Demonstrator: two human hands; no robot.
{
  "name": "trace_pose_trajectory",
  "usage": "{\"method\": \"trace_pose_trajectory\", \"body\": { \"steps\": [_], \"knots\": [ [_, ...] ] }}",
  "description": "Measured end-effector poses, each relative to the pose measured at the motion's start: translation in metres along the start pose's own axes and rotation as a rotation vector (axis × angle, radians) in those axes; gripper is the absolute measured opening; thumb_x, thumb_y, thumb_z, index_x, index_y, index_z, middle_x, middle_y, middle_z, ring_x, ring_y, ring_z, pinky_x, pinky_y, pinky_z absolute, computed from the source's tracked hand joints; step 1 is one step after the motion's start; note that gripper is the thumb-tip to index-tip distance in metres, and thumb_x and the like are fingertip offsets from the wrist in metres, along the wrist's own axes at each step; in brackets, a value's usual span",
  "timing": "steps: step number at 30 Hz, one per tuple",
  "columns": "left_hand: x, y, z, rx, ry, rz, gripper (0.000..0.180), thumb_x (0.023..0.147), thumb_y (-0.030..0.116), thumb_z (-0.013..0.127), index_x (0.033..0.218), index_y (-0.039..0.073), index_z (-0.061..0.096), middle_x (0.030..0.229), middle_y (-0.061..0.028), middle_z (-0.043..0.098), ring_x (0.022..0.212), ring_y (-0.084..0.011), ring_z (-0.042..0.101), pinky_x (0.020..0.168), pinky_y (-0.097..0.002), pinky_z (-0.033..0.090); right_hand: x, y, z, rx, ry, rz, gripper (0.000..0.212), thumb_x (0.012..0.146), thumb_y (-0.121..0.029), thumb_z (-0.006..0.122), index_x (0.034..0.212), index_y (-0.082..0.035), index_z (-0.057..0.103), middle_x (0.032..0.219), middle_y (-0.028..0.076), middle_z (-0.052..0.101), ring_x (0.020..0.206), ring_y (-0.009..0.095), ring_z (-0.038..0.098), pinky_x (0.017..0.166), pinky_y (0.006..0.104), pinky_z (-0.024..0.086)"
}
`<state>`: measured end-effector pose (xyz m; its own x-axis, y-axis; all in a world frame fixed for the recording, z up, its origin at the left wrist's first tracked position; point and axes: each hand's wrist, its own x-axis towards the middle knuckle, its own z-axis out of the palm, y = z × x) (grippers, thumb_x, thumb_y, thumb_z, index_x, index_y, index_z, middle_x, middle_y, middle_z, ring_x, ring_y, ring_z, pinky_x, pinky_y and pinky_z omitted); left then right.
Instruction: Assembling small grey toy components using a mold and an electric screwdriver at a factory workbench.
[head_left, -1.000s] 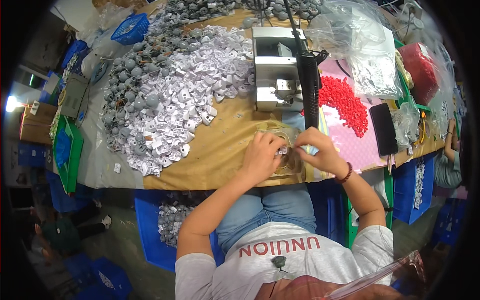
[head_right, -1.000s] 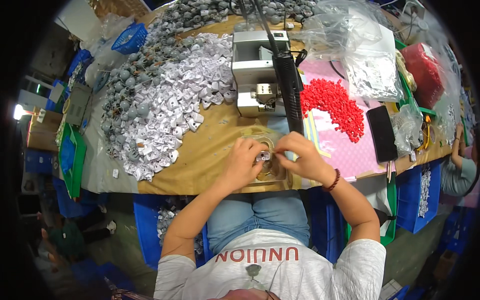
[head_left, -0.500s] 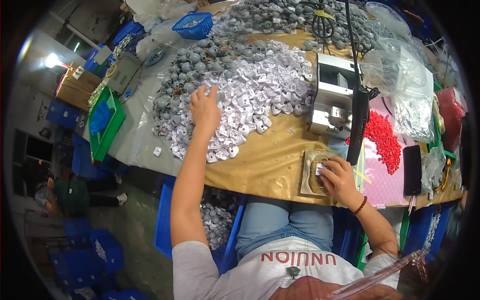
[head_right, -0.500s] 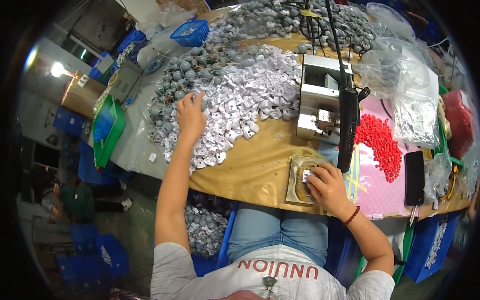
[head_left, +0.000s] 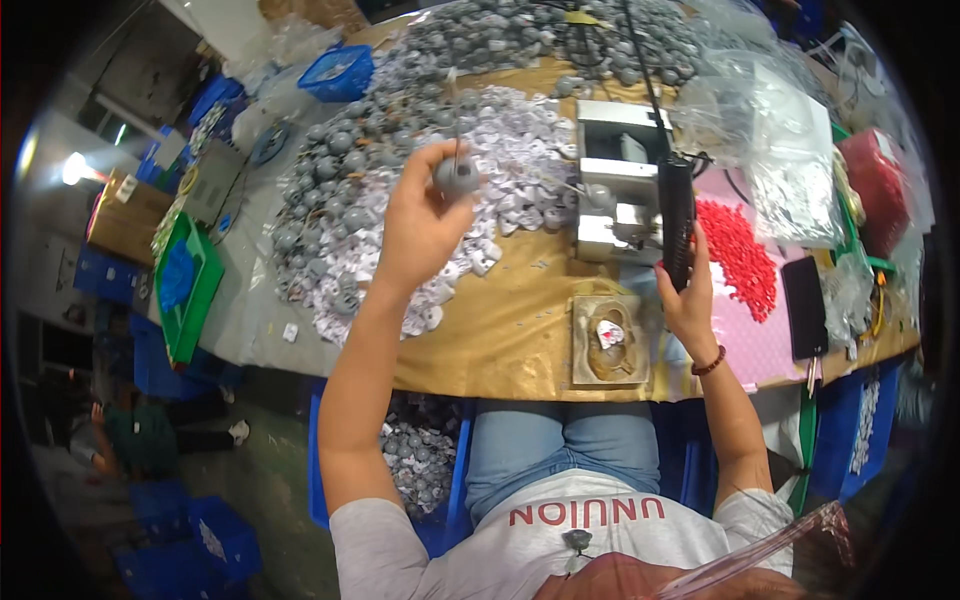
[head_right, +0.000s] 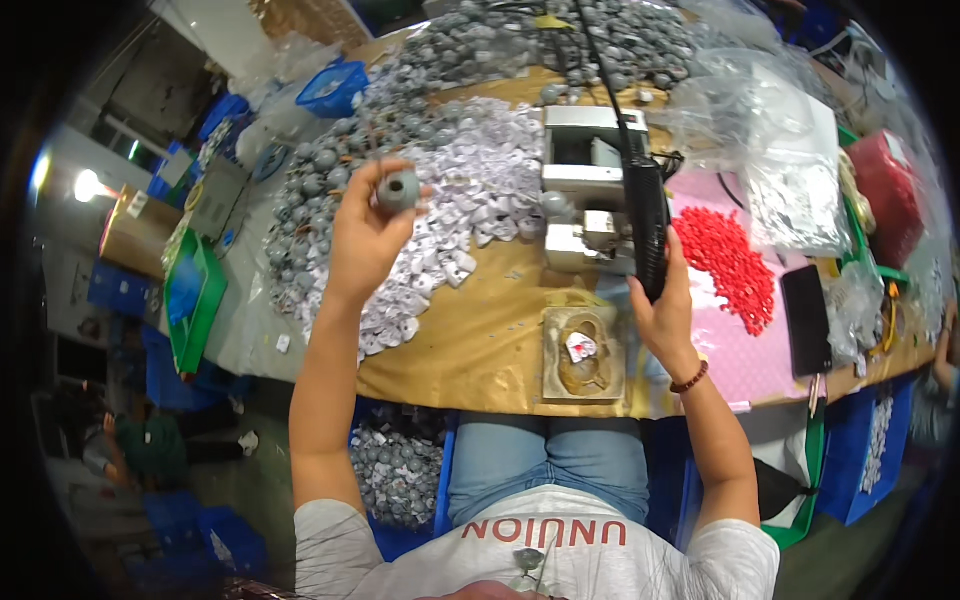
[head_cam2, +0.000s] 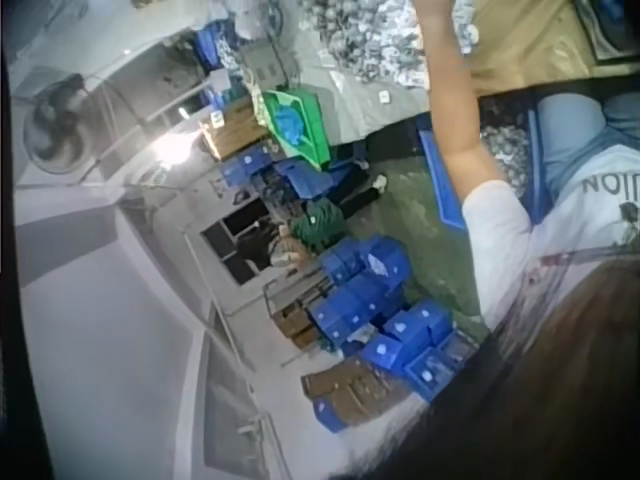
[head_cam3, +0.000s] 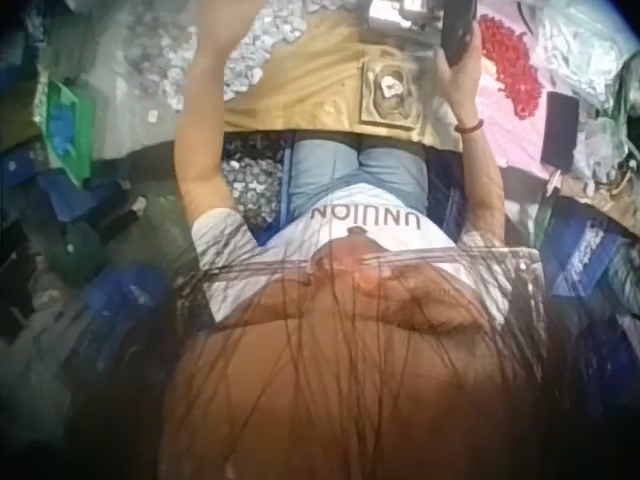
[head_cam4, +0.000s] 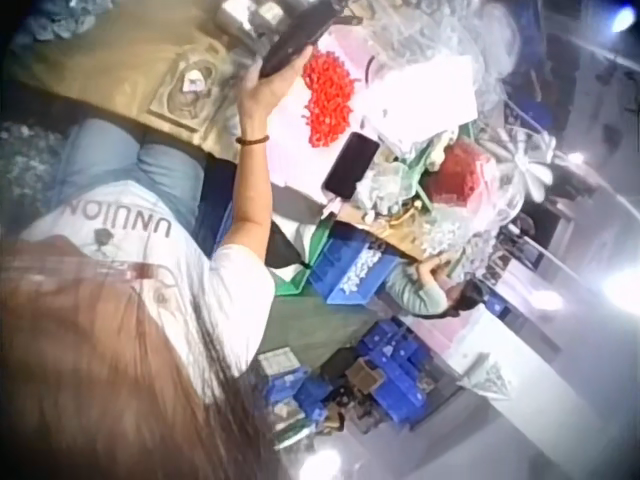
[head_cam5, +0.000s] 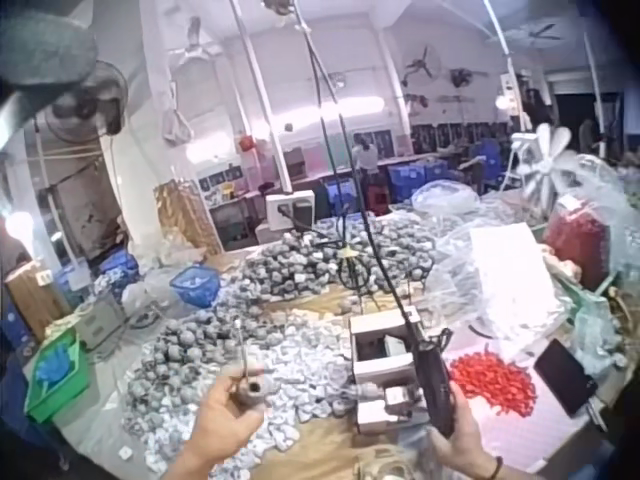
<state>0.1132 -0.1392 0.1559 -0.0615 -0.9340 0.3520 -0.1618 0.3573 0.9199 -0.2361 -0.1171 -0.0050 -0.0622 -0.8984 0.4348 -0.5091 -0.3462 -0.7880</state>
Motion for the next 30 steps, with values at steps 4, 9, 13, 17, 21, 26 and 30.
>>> {"method": "trace_pose_trajectory", "body": {
  "steps": [4, 9, 13, 17, 21, 26, 30],
  "knots": [
    [-0.039, 0.005, 0.034, -0.449, -0.209, -0.239, 0.045, 0.088, -0.007, 0.057, 0.130, 0.006, 0.054, 0.141, -0.0173, 0.050, 0.120, -0.0271, 0.062, 0.093, -0.0349, 0.056, 0.008, 0.013, -0.004, 0.316, 0.090, 0.151, 0.074, 0.089, 0.000, 0.066, 0.154, 0.000, 0.030, 0.125, 0.015, 0.059, 0.108, 0.020, 0.061, 0.093, 0.0312, 0.049],
    [-0.078, -0.004, 0.062, -0.899, -0.452, -0.376, 0.034, 0.094, 0.019, 0.061, 0.123, 0.001, 0.060, 0.142, -0.0220, 0.047, 0.120, -0.0290, 0.057, 0.090, -0.0367, 0.053, 0.020, 0.025, -0.021, -0.187, 0.183, -0.098, 0.070, 0.086, -0.004, 0.067, 0.150, 0.001, 0.038, 0.135, 0.022, 0.053, 0.121, 0.033, 0.053, 0.105, 0.0420, 0.042],
    [-0.095, 0.000, 0.077, -0.721, -0.563, -0.313, 0.028, 0.094, 0.018, 0.061, 0.116, 0.000, 0.064, 0.135, -0.0189, 0.051, 0.116, -0.0251, 0.058, 0.092, -0.0364, 0.050, 0.014, -0.064, -0.037, 0.065, -0.217, -0.454, 0.066, 0.083, -0.009, 0.072, 0.143, 0.001, 0.048, 0.142, 0.023, 0.049, 0.131, 0.038, 0.047, 0.110, 0.0460, 0.038],
    [-0.100, 0.009, 0.083, -0.462, -0.543, -0.202, 0.023, 0.092, 0.004, 0.059, 0.114, 0.000, 0.065, 0.130, -0.0143, 0.057, 0.114, -0.0206, 0.058, 0.100, -0.0362, 0.045, 0.006, -0.073, -0.035, 0.567, -0.994, -0.006, 0.040, 0.101, -0.018, 0.061, 0.136, 0.002, 0.057, 0.115, 0.017, 0.068, 0.101, 0.021, 0.067, 0.086, 0.0346, 0.053],
    [-0.122, 0.000, 0.081, -0.191, -0.384, -0.152, 0.026, 0.085, -0.004, 0.063, 0.110, 0.004, 0.066, 0.125, -0.0127, 0.060, 0.112, -0.0202, 0.059, 0.092, -0.0319, 0.050, 0.001, -0.065, -0.045, 1.019, -1.164, 0.619, 0.032, 0.106, -0.017, 0.055, 0.131, 0.000, 0.062, 0.092, 0.006, 0.072, 0.067, 0.008, 0.060, 0.061, 0.0245, 0.051],
    [-0.144, -0.009, 0.100, 0.075, -0.411, -0.107, 0.023, 0.081, -0.004, 0.065, 0.101, 0.006, 0.068, 0.118, -0.0116, 0.063, 0.105, -0.0225, 0.059, 0.086, -0.0341, 0.050, -0.004, -0.064, -0.042, 0.646, -1.060, 0.584, 0.026, 0.101, -0.016, 0.062, 0.122, -0.002, 0.069, 0.090, 0.002, 0.073, 0.068, 0.011, 0.060, 0.062, 0.0252, 0.050],
    [-0.163, -0.038, 0.114, 0.287, -0.393, -0.052, 0.022, 0.078, -0.003, 0.066, 0.099, 0.005, 0.069, 0.117, -0.0113, 0.062, 0.104, -0.0305, 0.059, 0.087, -0.0396, 0.051, -0.018, -0.051, -0.026, 0.145, -0.752, -0.113, 0.019, 0.093, -0.011, 0.069, 0.110, -0.006, 0.075, 0.086, 0.008, 0.074, 0.074, 0.028, 0.070, 0.069, 0.0338, 0.055]
  ]
}}
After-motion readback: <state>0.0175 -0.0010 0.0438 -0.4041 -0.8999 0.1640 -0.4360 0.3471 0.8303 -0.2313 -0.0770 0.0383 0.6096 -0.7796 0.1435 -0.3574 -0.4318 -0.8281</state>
